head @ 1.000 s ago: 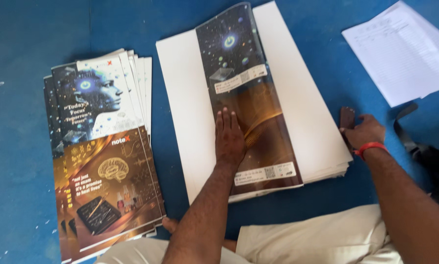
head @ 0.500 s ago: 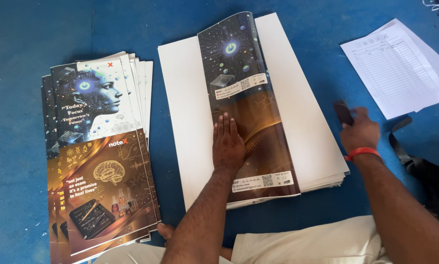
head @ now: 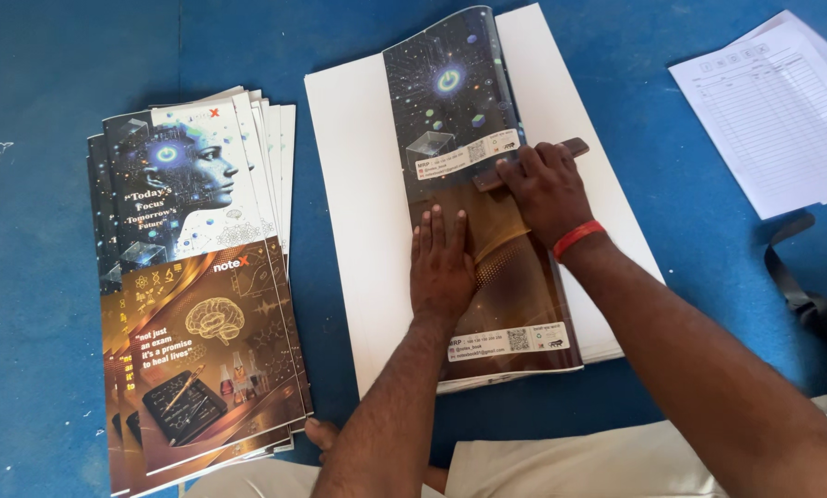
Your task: The person sits on the floor and repeatedly places a printed cover sheet over a stack of white pages, then uses a wooden block to press along the spine to secure the binding. The person handles the covers and page stacks one at a time, repeating the process for multiple units.
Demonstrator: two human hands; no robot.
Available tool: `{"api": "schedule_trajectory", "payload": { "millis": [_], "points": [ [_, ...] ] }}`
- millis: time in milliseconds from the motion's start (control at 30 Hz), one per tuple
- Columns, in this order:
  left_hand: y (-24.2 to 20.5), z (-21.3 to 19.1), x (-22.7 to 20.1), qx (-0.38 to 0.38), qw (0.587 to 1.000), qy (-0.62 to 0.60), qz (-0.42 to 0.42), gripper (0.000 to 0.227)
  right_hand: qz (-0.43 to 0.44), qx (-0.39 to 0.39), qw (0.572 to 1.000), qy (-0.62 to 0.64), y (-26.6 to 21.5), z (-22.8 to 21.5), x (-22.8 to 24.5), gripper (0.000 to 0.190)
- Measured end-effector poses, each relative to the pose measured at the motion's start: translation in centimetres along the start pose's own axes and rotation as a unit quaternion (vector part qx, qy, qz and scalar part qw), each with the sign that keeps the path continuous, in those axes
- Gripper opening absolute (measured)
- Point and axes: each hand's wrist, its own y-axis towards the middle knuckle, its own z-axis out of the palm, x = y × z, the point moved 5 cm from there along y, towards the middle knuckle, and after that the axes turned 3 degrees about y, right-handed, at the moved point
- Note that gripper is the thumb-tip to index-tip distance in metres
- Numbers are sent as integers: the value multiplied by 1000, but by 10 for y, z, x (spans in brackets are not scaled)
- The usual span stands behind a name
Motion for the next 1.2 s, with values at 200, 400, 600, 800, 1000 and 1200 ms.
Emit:
{"api": "schedule_trajectory", "payload": {
  "millis": [200, 400, 600, 800, 1000, 1200],
  "points": [
    [1, 2, -1, 21, 999, 29, -8, 65, -15, 69, 997, -16, -11, 37, -10, 36],
    [4, 6, 1, 33, 998, 49, -3, 65, 63, 107, 988, 95, -22, 60, -24, 37],
    [2, 4, 0, 16, 999, 40, 4, 67, 86, 104, 984, 115, -22, 60, -24, 36],
    [1, 5, 0, 6, 999, 37, 0, 66, 97, 103, 981, 134, -20, 53, -21, 36],
    [2, 5, 0, -9, 999, 41, 14, 66, 106, 111, 977, 147, -18, 54, -23, 35],
    [2, -1, -2, -13, 999, 42, 16, 65, 110, 104, 980, 131, -29, 52, -21, 33]
  ]
}}
